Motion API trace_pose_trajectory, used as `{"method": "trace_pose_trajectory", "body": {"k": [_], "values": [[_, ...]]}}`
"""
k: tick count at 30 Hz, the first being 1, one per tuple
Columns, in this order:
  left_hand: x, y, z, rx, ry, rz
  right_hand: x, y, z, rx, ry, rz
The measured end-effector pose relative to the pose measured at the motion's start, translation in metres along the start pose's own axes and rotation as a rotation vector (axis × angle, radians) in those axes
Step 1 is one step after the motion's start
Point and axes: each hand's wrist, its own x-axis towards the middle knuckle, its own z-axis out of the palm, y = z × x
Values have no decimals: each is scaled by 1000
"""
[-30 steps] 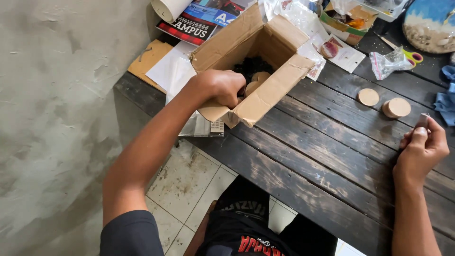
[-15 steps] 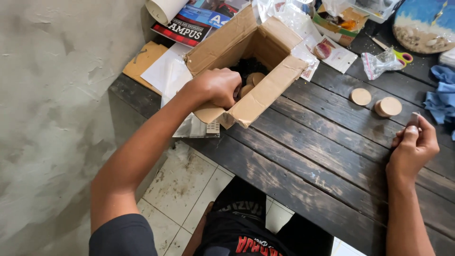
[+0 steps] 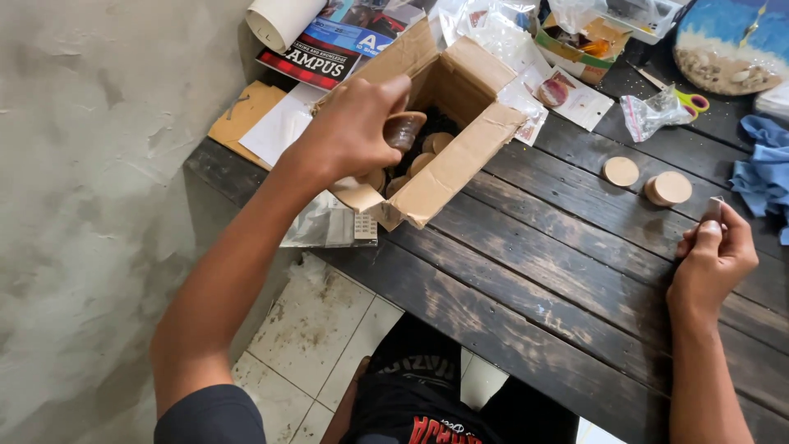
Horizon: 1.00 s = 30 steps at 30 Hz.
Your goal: The person repeatedly picks up small round wooden pieces from a cardboard box and smooths their edges using a small metal tool. The person handles each piece one at a time, rotating it while scraping the edges, then places it on the table. The process continues throughout the clip.
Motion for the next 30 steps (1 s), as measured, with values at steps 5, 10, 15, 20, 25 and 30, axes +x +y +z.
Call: {"method": "trace_pose_trajectory", "body": {"k": [5, 10, 15, 20, 25, 30], "values": [[-8, -7, 6, -146, 125, 51, -2, -9, 1, -32, -7, -9], [-19, -7, 0, -420, 152, 61, -2, -7, 2, -23, -1, 0], [-26, 8, -23, -581, 134, 124, 2, 8, -1, -23, 31, 18], [-41, 48, -36, -728, 97, 225, 3, 1, 1, -18, 40, 8], [-54, 100, 10, -685, -142, 366, 3, -1, 1, -25, 32, -9], [-39, 99, 127, -894, -524, 151, 5, 4, -1, -13, 31, -38]]}}
